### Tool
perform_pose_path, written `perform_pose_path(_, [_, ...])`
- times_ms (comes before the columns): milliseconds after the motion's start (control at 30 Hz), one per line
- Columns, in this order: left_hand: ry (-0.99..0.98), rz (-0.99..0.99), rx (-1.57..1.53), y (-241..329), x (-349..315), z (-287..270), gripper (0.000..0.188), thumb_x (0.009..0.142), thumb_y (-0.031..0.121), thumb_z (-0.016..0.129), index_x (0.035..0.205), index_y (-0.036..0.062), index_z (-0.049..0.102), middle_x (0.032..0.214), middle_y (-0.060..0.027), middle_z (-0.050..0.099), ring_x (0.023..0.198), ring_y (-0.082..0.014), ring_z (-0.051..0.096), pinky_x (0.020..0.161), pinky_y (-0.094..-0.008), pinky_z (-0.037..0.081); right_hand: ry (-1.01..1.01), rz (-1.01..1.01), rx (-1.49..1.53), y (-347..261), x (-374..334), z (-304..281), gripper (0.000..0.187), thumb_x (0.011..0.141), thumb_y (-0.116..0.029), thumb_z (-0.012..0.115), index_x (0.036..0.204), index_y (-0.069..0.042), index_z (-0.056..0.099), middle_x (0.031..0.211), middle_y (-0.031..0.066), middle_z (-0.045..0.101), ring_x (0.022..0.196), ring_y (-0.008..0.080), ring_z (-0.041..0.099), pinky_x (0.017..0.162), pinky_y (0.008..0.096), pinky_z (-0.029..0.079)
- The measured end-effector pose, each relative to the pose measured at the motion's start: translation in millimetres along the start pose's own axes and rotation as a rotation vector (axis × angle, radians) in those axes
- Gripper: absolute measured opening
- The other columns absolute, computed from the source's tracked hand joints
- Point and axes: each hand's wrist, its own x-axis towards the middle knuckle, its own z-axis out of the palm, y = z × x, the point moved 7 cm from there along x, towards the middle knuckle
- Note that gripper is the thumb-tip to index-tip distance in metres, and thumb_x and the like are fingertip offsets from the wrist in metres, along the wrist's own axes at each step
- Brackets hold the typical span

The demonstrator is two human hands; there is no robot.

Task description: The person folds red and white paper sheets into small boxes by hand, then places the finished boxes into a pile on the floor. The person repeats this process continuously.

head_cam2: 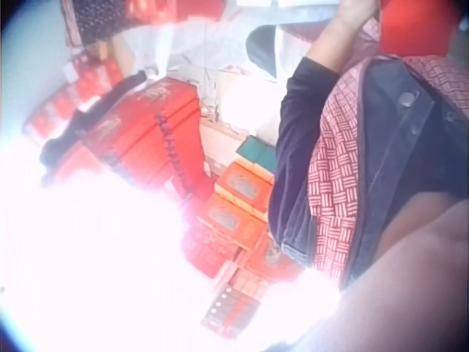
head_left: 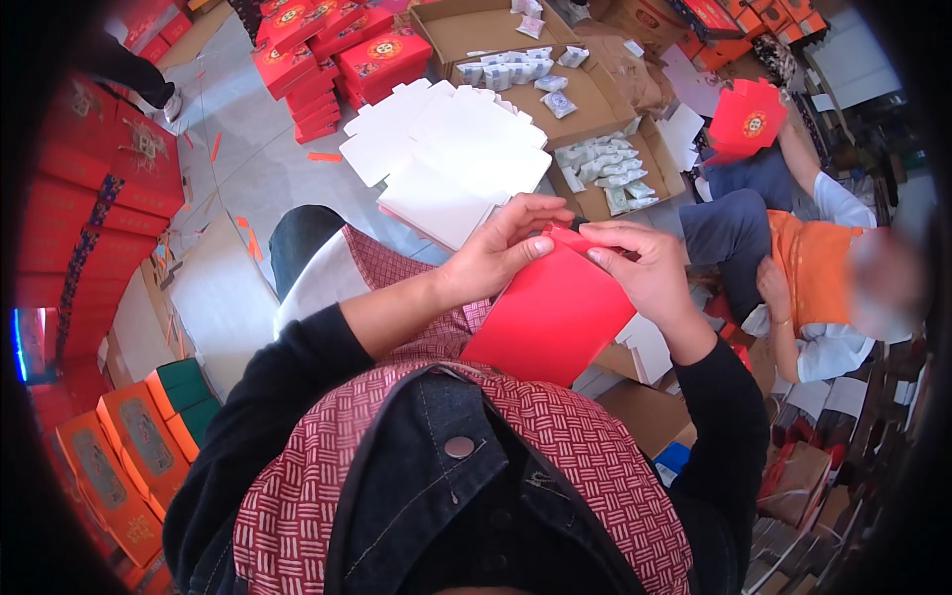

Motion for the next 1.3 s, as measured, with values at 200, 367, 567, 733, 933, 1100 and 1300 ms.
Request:
perform_pose_path(200, [0.041,0.007,0.164,-8,0,4,0.026,0.097,0.014,0.041,0.116,0.0006,0.052,0.117,-0.0071,0.053,0.11,-0.0132,0.048,0.097,-0.0274,0.036,-0.064,0.067,0.1,1,-1,-5,0.02,0.082,-0.002,0.061,0.101,0.003,0.065,0.103,0.0122,0.065,0.09,0.0153,0.062,0.079,0.0244,0.048])
perform_pose_path(367, [0.057,-0.05,0.169,-6,-2,4,0.026,0.098,0.016,0.039,0.115,0.0012,0.052,0.115,-0.005,0.053,0.106,-0.0108,0.048,0.095,-0.0251,0.036,-0.03,0.227,0.415,28,-28,-39,0.024,0.084,-0.008,0.062,0.105,0.004,0.064,0.102,0.0082,0.065,0.089,0.0117,0.06,0.078,0.0235,0.047])
perform_pose_path(567, [0.031,-0.05,0.185,-11,0,6,0.026,0.098,0.016,0.038,0.115,0.0016,0.052,0.115,-0.005,0.053,0.106,-0.0108,0.048,0.095,-0.0249,0.036,0.145,0.31,0.448,46,-54,-29,0.027,0.079,-0.006,0.068,0.104,0.004,0.064,0.094,0.0093,0.066,0.081,0.0101,0.06,0.075,0.0217,0.048])
perform_pose_path(733, [0.036,-0.04,0.213,-8,-3,8,0.025,0.098,0.016,0.039,0.114,0.0018,0.052,0.115,-0.0052,0.053,0.107,-0.0109,0.048,0.095,-0.0249,0.036,0.19,0.235,0.473,46,-55,-25,0.026,0.08,-0.007,0.068,0.103,0.005,0.064,0.093,0.0096,0.067,0.08,0.0101,0.061,0.073,0.0224,0.049])
perform_pose_path(933, [0.049,-0.023,0.218,-5,-5,9,0.025,0.098,0.016,0.039,0.114,0.0017,0.052,0.113,-0.0049,0.054,0.106,-0.0107,0.049,0.094,-0.0248,0.037,0.099,0.233,0.355,36,-49,-24,0.027,0.081,-0.008,0.067,0.106,0.004,0.064,0.09,0.0082,0.067,0.076,0.0094,0.061,0.07,0.0218,0.049])
perform_pose_path(1100, [0.082,-0.029,0.221,-10,-6,6,0.026,0.099,0.016,0.038,0.114,0.0014,0.052,0.11,-0.0039,0.055,0.102,-0.0097,0.049,0.092,-0.024,0.038,0.229,0.216,0.237,46,-50,-18,0.028,0.083,-0.009,0.065,0.107,0.005,0.063,0.092,0.0079,0.068,0.077,0.0091,0.061,0.07,0.0199,0.047])
perform_pose_path(1300, [0.122,-0.035,0.224,-12,-7,2,0.026,0.099,0.016,0.038,0.114,0.0012,0.053,0.108,-0.0032,0.055,0.099,-0.0087,0.05,0.089,-0.0231,0.04,0.388,0.129,0.592,47,-63,-13,0.025,0.085,-0.006,0.062,0.106,0.006,0.062,0.097,0.0109,0.067,0.086,0.0123,0.061,0.073,0.0236,0.049])
